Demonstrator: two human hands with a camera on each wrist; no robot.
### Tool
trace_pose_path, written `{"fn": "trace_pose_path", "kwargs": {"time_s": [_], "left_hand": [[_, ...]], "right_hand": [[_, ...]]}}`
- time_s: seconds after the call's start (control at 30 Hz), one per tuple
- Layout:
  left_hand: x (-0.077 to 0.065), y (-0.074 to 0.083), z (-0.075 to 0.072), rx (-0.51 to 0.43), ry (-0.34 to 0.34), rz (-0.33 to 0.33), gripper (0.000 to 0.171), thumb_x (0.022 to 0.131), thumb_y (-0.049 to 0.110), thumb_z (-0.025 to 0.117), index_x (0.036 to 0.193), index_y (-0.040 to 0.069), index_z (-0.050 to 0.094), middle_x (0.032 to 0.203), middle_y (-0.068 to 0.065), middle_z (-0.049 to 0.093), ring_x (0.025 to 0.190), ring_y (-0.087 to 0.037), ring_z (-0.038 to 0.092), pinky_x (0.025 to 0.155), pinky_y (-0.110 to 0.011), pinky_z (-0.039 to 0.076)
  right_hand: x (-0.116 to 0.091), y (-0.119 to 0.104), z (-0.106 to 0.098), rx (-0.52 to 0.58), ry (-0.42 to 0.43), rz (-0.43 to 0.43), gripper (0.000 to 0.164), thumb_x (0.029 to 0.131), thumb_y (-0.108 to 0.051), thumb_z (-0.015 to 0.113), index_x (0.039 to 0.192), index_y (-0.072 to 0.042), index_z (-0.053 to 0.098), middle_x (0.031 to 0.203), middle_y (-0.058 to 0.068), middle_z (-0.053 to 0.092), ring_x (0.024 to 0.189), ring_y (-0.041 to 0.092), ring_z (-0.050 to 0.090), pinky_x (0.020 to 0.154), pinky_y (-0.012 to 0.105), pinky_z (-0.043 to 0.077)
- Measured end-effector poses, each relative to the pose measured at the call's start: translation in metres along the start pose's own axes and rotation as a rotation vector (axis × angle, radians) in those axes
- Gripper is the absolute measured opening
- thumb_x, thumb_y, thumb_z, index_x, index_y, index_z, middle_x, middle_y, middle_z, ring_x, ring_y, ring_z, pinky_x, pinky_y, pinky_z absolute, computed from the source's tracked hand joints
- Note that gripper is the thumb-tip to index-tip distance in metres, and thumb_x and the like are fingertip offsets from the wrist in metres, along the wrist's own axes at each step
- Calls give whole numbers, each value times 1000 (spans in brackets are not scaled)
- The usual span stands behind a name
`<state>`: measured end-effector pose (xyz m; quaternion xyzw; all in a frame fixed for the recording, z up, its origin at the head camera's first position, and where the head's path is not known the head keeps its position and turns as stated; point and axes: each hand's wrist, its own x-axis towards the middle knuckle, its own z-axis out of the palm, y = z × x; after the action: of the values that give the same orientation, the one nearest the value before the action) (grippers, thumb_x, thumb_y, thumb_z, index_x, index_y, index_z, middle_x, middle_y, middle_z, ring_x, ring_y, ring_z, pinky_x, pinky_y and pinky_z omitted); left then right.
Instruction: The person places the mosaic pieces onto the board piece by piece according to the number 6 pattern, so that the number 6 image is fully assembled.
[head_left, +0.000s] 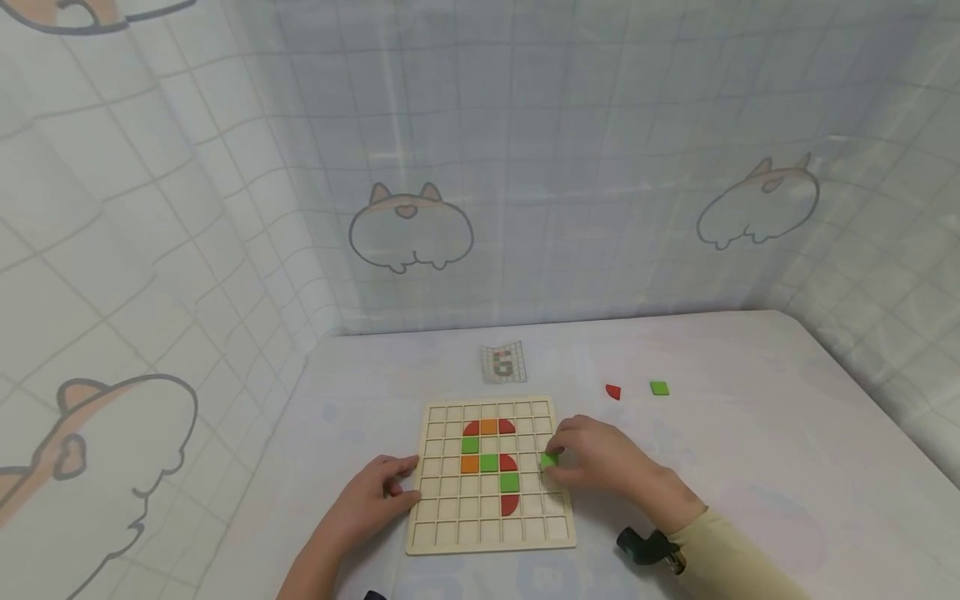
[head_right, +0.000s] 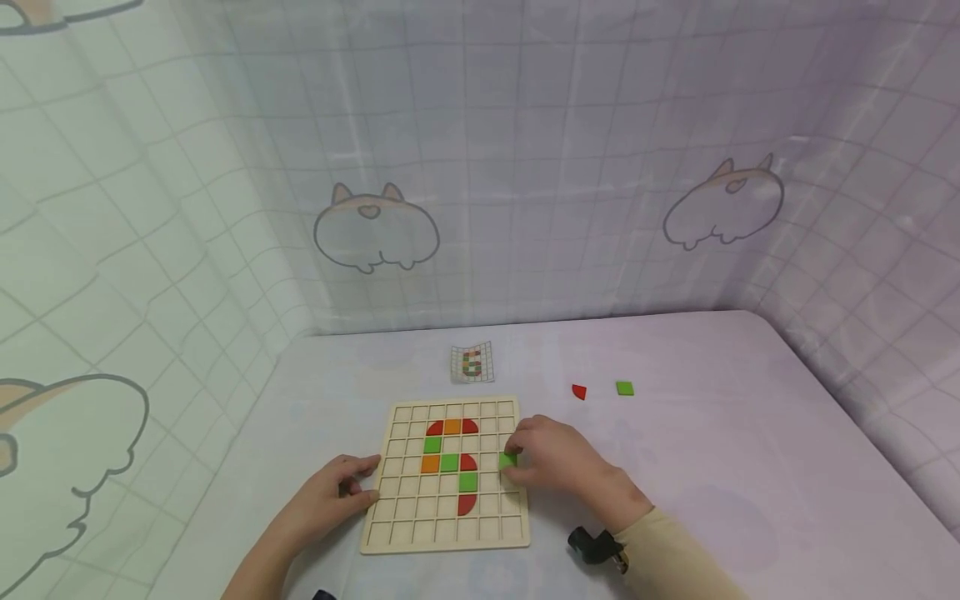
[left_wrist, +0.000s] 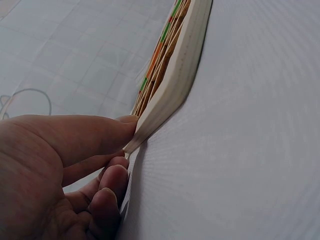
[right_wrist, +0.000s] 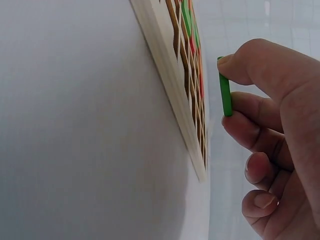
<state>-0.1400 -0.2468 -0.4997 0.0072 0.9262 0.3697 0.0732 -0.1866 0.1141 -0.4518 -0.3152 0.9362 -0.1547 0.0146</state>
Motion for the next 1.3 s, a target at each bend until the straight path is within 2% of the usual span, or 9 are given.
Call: {"fn": "trace_pose_path", "kwargs": {"time_s": [0.33, 0.57, 0.8, 1.07, 1.3], "left_hand": [[-1, 0, -1, 0, -2, 6, 54, 81, 25, 83, 131, 14, 66, 102, 6, 57, 79, -11, 50, 67, -28, 42], [-1, 1, -1, 1, -3, 5, 53, 81, 24, 83, 131, 14, 66, 102, 6, 57, 79, -11, 50, 67, -28, 42], [-1, 0, -2, -14, -5, 4, 53, 81, 25, 83, 131, 15, 66, 100, 6, 56, 78, -11, 50, 67, -28, 42], [0, -1, -1, -24, -4, 2, 53, 81, 26, 83, 131, 15, 66, 100, 5, 56, 78, -11, 50, 67, -28, 42], [0, -2, 0, -11, -2, 11, 53, 81, 26, 82, 131, 16, 66, 99, 6, 56, 78, -11, 50, 67, -29, 42]], "right_hand": [[10, -20, 12, 24, -23, -86, 18, 82, -36, 78, 93, -22, 77, 91, -16, 60, 86, 6, 53, 76, 26, 50], [15, -33, 20, 8, -46, -134, 18, 84, -37, 76, 95, -24, 77, 92, -17, 60, 86, 5, 53, 76, 24, 49], [20, -46, 25, -34, -24, -225, 17, 83, -37, 76, 92, -23, 76, 89, -15, 59, 84, 4, 54, 74, 21, 48], [26, -60, 32, -16, -108, -193, 16, 86, -41, 74, 93, -27, 76, 84, -19, 54, 79, 4, 47, 71, 21, 45], [28, -67, 39, -20, -120, -197, 11, 86, -40, 74, 87, -29, 73, 82, -18, 53, 79, 4, 46, 68, 21, 42]]}}
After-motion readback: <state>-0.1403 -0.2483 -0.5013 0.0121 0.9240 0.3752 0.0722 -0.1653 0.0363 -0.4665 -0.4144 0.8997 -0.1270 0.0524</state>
